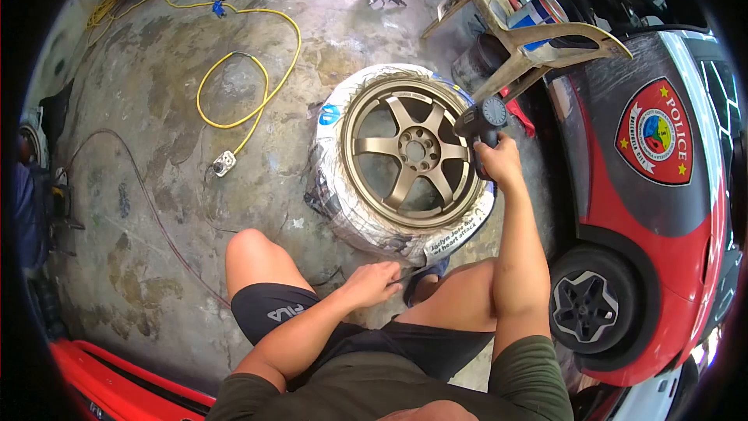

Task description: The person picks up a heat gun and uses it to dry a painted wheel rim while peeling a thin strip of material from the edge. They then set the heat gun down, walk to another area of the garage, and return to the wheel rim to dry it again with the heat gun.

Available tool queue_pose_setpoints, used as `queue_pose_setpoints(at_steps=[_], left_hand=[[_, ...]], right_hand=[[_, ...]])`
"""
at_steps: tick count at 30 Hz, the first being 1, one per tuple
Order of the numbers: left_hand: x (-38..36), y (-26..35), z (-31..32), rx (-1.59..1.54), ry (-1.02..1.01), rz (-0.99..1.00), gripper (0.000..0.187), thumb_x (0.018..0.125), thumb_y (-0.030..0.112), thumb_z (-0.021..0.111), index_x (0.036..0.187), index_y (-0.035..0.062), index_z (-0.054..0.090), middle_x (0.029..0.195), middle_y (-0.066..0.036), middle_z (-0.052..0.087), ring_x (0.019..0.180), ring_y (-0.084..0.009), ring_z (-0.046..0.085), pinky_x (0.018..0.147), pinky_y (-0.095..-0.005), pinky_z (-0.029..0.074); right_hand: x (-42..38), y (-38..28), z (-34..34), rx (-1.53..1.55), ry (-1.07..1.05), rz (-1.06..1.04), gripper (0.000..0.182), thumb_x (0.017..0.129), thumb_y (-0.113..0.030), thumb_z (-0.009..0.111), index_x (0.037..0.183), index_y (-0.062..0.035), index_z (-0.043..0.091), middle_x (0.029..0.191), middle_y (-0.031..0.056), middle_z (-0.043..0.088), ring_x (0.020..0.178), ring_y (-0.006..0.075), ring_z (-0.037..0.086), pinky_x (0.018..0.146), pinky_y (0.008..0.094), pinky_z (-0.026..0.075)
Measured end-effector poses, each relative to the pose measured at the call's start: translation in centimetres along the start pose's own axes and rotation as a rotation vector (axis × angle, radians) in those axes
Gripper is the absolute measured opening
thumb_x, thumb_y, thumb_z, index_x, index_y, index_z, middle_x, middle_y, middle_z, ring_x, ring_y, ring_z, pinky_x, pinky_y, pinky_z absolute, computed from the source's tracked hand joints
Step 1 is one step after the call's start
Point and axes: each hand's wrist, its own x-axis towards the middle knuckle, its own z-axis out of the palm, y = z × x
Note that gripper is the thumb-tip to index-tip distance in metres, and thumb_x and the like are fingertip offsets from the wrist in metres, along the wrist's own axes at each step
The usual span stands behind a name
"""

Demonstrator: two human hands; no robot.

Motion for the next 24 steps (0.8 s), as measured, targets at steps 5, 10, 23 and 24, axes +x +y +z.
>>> queue_pose_setpoints(at_steps=[5,10,23,24], left_hand=[[0.2,0.5,-0.2,-0.025,-0.005,-0.014,0.029,0.098,0.031,0.074,0.104,0.0074,0.059,0.098,-0.014,0.070,0.093,-0.0380,0.070,0.079,-0.0495,0.055],[0.0,0.8,0.4,0.011,-0.072,0.003,0.029,0.098,0.031,0.074,0.103,0.0074,0.059,0.098,-0.014,0.069,0.093,-0.0383,0.070,0.078,-0.0497,0.054],[0.3,0.6,0.7,0.025,-0.053,0.017,0.031,0.096,0.032,0.076,0.101,0.0067,0.059,0.098,-0.013,0.069,0.091,-0.0382,0.070,0.077,-0.0501,0.054],[0.3,0.7,0.6,0.022,-0.051,0.019,0.031,0.096,0.032,0.075,0.101,0.0066,0.059,0.098,-0.013,0.069,0.091,-0.0386,0.070,0.077,-0.0503,0.054]], right_hand=[[-4.6,-2.7,-6.7,0.086,-0.321,0.095,0.038,0.085,-0.018,0.080,0.112,0.0078,0.070,0.072,0.0113,0.070,0.055,0.0182,0.066,0.052,0.0356,0.053],[-5.2,0.2,-6.1,0.067,-0.405,0.180,0.036,0.086,-0.016,0.080,0.112,0.0072,0.070,0.075,0.0093,0.069,0.054,0.0175,0.064,0.050,0.0341,0.052],[-8.3,-3.5,-7.7,0.070,-0.786,0.039,0.033,0.092,-0.015,0.079,0.116,0.0045,0.069,0.073,0.0043,0.065,0.053,0.0131,0.059,0.050,0.0319,0.047],[-8.4,-3.6,-7.7,0.073,-0.779,0.026,0.032,0.092,-0.015,0.079,0.116,0.0036,0.069,0.073,0.0042,0.065,0.053,0.0128,0.059,0.049,0.0318,0.047]])
